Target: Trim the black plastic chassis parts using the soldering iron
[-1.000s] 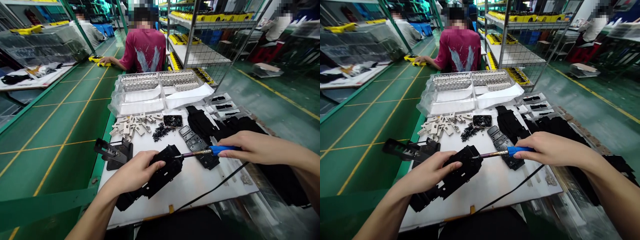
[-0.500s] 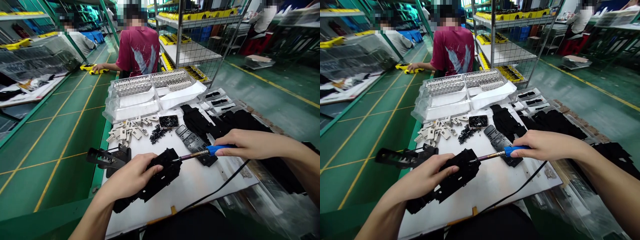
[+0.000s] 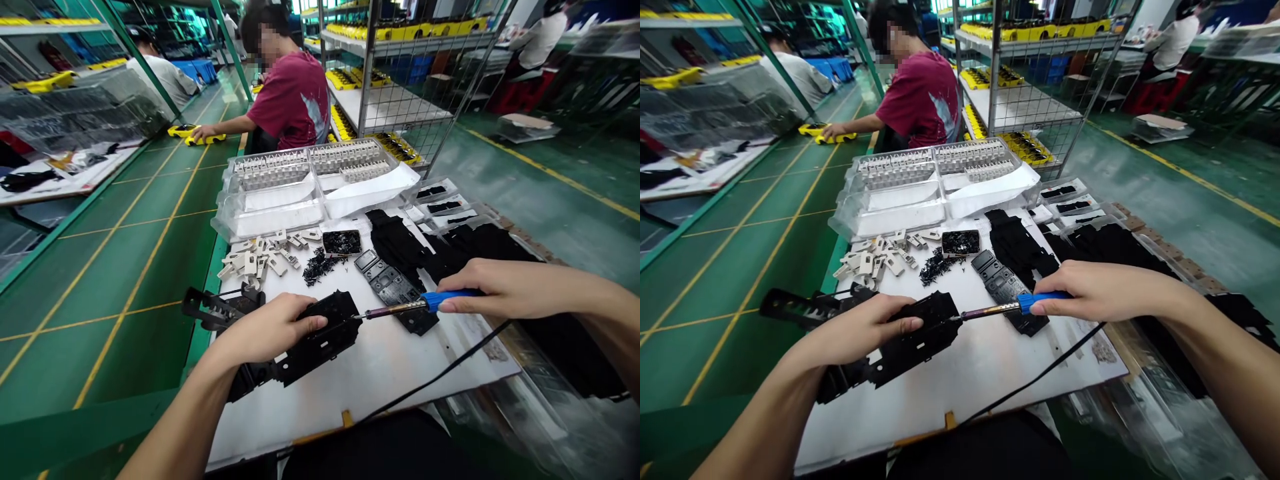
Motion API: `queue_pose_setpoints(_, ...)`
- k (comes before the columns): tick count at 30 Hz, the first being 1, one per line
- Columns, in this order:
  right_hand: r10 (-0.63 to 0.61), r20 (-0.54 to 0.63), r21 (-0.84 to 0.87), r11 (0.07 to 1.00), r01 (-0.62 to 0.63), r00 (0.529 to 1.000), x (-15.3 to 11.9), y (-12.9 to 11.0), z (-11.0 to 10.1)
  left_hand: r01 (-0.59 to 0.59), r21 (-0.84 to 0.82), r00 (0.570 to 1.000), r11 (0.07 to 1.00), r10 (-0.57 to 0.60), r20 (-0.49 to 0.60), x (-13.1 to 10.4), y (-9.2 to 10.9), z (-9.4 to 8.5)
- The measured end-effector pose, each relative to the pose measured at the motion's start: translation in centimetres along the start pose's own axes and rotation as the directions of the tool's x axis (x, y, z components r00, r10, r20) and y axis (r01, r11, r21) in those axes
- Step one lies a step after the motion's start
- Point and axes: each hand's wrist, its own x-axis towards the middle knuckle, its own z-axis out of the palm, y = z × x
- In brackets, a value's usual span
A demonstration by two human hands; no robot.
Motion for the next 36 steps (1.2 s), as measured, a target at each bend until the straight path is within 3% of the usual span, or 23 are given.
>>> queue_pose_setpoints(6, -0.014, 0.031, -0.013, 1.000, 0.014, 0.999, 0.6, -0.2, -0.6, -0.060, -0.035, 0.998, 0.998, 0.060, 0.011, 0.0, 0.0, -0.2)
queue_pose_setpoints(20, 0.037, 0.094, -0.110, 0.994, -0.026, 0.995, 0.9, -1.1, -1.5, -0.042, 0.111, 0.999, 0.993, 0.039, 0.028, -0.4, 0.5, -0.4)
queue_pose_setpoints(36, 0.066, 0.098, -0.030, 0.998, -0.063, 0.993, 0.8, -1.3, -1.2, -0.119, 0.078, 0.993, 0.990, 0.118, 0.016, -0.4, 0.6, -0.5)
